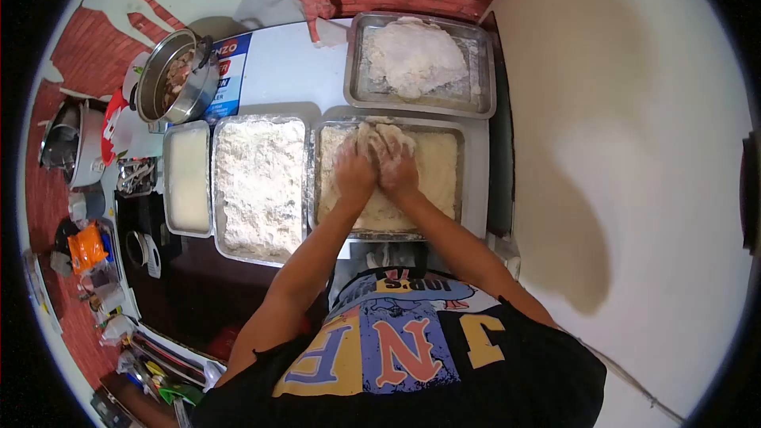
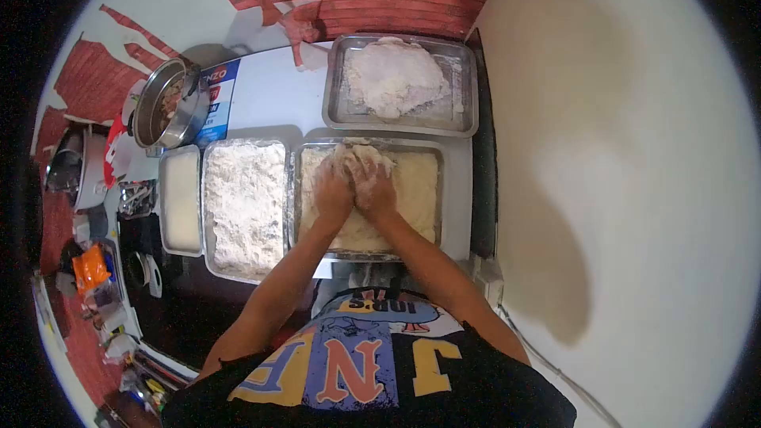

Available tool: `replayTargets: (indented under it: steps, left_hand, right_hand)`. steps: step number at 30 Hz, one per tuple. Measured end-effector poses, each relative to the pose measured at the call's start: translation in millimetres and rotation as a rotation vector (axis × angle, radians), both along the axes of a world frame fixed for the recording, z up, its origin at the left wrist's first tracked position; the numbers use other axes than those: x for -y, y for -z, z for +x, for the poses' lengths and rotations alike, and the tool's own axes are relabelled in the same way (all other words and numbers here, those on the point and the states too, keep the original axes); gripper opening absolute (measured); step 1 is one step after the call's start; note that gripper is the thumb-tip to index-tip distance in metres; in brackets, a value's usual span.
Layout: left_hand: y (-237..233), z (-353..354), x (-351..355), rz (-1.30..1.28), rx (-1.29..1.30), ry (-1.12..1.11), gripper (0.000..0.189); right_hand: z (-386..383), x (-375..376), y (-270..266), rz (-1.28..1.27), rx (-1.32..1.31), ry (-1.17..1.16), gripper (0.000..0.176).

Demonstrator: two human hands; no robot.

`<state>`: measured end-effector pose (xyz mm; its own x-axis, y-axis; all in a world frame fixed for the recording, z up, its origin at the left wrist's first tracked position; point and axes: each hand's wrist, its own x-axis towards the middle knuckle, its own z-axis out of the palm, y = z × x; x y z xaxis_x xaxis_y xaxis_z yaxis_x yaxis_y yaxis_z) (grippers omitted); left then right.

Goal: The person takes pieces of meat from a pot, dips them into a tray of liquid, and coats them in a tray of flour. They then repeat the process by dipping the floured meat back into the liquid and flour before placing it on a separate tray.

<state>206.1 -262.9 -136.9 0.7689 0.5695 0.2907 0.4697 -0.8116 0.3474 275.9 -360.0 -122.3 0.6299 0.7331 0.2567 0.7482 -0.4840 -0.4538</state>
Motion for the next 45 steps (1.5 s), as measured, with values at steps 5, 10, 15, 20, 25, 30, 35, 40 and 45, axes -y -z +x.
replayTargets:
  steps: [5,10,15,20,25,30,35,40,45]
  left_hand:
    - [15,-7,3,0.061,-0.016,0.067,0.042]
    - [-9,-3,2,-0.028,-0.139,-0.024,0.045]
    - [-2,-2,-18,0.094,-0.055,0.105,0.049]
    - [-13,-6,-19,0.037,-0.098,0.127,0.052]
    - [-29,3,-30,0.072,0.042,0.195,0.053]
    - [0,0,-32,0.048,-0.094,0.215,0.052]
    - [-12,8,-39,0.028,0.015,0.244,0.049]
    - [1,15,-41,0.086,0.018,0.225,0.046]
    - [-19,14,-45,0.017,0.089,0.204,0.044]
  right_hand:
    - [9,5,5,-0.026,0.062,-0.033,0.052]
    - [7,3,-6,-0.096,0.1,-0.046,0.046]
    - [15,-7,-5,-0.095,0.115,-0.036,0.045]
    - [19,-18,-8,0.093,0.129,-0.007,0.037]
    - [10,-12,-12,0.047,0.177,0.019,0.039]
    - [18,-15,1,0.0,0.163,0.124,0.042]
    - [28,-19,-5,0.035,0.314,0.092,0.04]
    - [29,-23,-5,0.011,0.157,0.125,0.042]
    - [27,-46,9,0.086,0.181,0.036,0.046]
